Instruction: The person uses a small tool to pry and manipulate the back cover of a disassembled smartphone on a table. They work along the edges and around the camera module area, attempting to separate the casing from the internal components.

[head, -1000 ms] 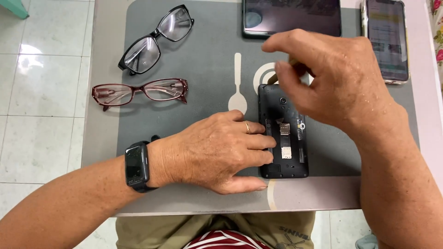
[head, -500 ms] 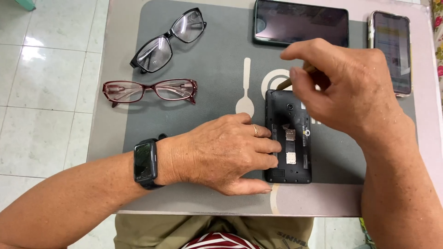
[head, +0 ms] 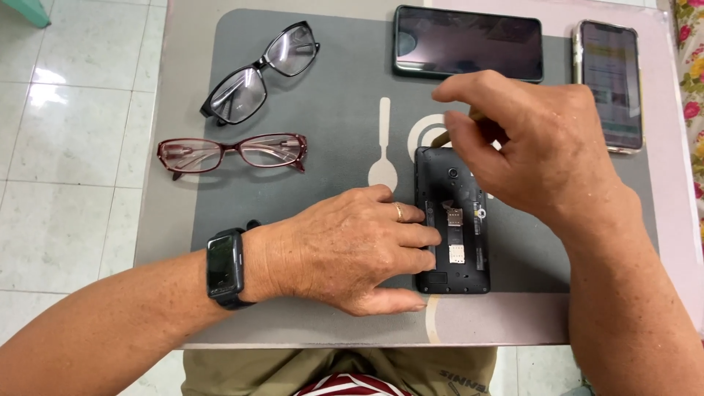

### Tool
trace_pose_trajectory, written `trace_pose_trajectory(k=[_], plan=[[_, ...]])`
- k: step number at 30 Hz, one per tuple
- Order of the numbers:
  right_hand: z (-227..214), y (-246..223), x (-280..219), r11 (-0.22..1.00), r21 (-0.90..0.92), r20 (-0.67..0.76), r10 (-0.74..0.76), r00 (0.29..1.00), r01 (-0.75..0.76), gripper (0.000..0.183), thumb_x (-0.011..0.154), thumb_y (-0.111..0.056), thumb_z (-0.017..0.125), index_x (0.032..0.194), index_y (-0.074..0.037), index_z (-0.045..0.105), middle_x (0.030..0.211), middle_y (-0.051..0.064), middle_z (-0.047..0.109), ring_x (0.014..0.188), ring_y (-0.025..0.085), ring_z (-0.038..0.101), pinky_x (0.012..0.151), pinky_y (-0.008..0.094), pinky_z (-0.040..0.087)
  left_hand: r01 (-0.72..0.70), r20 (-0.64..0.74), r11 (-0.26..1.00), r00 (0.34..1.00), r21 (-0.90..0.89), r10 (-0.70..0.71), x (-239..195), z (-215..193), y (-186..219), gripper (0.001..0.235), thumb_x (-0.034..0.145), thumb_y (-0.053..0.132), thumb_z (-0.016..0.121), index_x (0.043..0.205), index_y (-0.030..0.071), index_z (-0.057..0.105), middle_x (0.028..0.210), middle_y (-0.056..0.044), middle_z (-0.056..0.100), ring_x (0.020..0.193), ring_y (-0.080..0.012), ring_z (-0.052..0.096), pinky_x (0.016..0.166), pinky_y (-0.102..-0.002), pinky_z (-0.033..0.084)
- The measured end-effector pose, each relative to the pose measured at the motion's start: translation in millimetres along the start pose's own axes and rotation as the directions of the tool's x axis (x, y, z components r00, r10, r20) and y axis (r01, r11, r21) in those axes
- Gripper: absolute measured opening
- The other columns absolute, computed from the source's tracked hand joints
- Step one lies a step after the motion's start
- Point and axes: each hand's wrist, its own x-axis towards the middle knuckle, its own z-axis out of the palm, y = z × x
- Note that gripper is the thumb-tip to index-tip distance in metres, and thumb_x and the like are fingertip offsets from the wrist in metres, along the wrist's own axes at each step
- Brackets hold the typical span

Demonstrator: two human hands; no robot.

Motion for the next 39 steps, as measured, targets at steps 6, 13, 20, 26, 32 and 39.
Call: trace_pose_trajectory(k=[6, 13, 20, 26, 32, 39], plan=[[5.4, 5.1, -2.1, 1.0, -0.001, -0.029, -0.021, 0.999, 0.021, 0.013, 0.116, -0.009, 0.083, 0.126, -0.015, 0.076, 0.072, -0.006, 0.061, 0.063, 0.016, 0.059, 0.059, 0.035, 0.042, -0.004, 0.016, 1.0, 1.0, 0.004, 0.004, 1.9, -2.6, 0.8, 0.032, 0.099, 0.042, 0.074, 0.091, 0.012, 0.068, 0.103, -0.003, 0.072, 0.088, -0.0296, 0.064, 0.067, -0.044, 0.04], [-5.0, -7.9, 8.9, 0.992, 0.101, -0.028, -0.069, 0.997, 0.071, 0.041, 0.091, 0.005, 0.063, 0.128, -0.009, 0.074, 0.087, -0.001, 0.068, 0.066, 0.021, 0.057, 0.061, 0.039, 0.044, -0.01, 0.029, 0.999, 1.0, -0.033, 0.01, 3.7, -5.5, 0.8, 0.031, 0.1, 0.04, 0.074, 0.096, 0.01, 0.068, 0.108, -0.005, 0.073, 0.093, -0.0304, 0.066, 0.067, -0.044, 0.04], [1.7, -2.7, 4.4, 0.997, 0.047, -0.074, -0.059, 0.995, 0.063, 0.024, 0.104, 0.001, 0.073, 0.124, -0.013, 0.074, 0.079, -0.005, 0.065, 0.061, 0.017, 0.057, 0.057, 0.036, 0.042, -0.01, 0.06, 1.0, 0.998, -0.026, 0.011, 5.3, -7.1, 0.5, 0.032, 0.1, 0.042, 0.074, 0.098, 0.011, 0.068, 0.111, -0.006, 0.072, 0.098, -0.0311, 0.067, 0.07, -0.044, 0.043], [-2.7, -5.7, 6.3, 0.995, 0.053, -0.071, -0.082, 0.994, 0.086, 0.03, 0.099, 0.005, 0.068, 0.124, -0.011, 0.073, 0.084, -0.003, 0.067, 0.062, 0.019, 0.055, 0.056, 0.038, 0.041, -0.006, 0.068, 1.0, 0.998, -0.026, 0.008, 5.3, -7.3, 0.7, 0.033, 0.1, 0.043, 0.074, 0.099, 0.01, 0.069, 0.113, -0.006, 0.072, 0.099, -0.0311, 0.067, 0.071, -0.044, 0.043], [-3.1, -6.3, 7.1, 0.992, 0.062, -0.068, -0.109, 0.992, 0.113, 0.035, 0.096, 0.006, 0.064, 0.126, -0.01, 0.072, 0.087, -0.001, 0.067, 0.065, 0.022, 0.057, 0.057, 0.039, 0.041, -0.008, 0.074, 1.0, 0.997, -0.014, 0.009, 4.5, -6.4, 0.3, 0.034, 0.1, 0.044, 0.073, 0.1, 0.011, 0.069, 0.115, -0.006, 0.073, 0.101, -0.0312, 0.068, 0.071, -0.045, 0.044], [-2.7, -4.3, 4.8, 0.997, 0.026, -0.052, -0.073, 0.996, 0.074, 0.023, 0.106, -0.007, 0.077, 0.128, -0.013, 0.073, 0.082, -0.005, 0.068, 0.069, 0.017, 0.065, 0.06, 0.038, 0.044, -0.012, 0.074, 1.0, 0.997, -0.015, 0.013, 4.6, -5.9, -0.1, 0.033, 0.099, 0.043, 0.075, 0.099, 0.01, 0.068, 0.115, -0.006, 0.073, 0.1, -0.0316, 0.067, 0.07, -0.045, 0.044]])
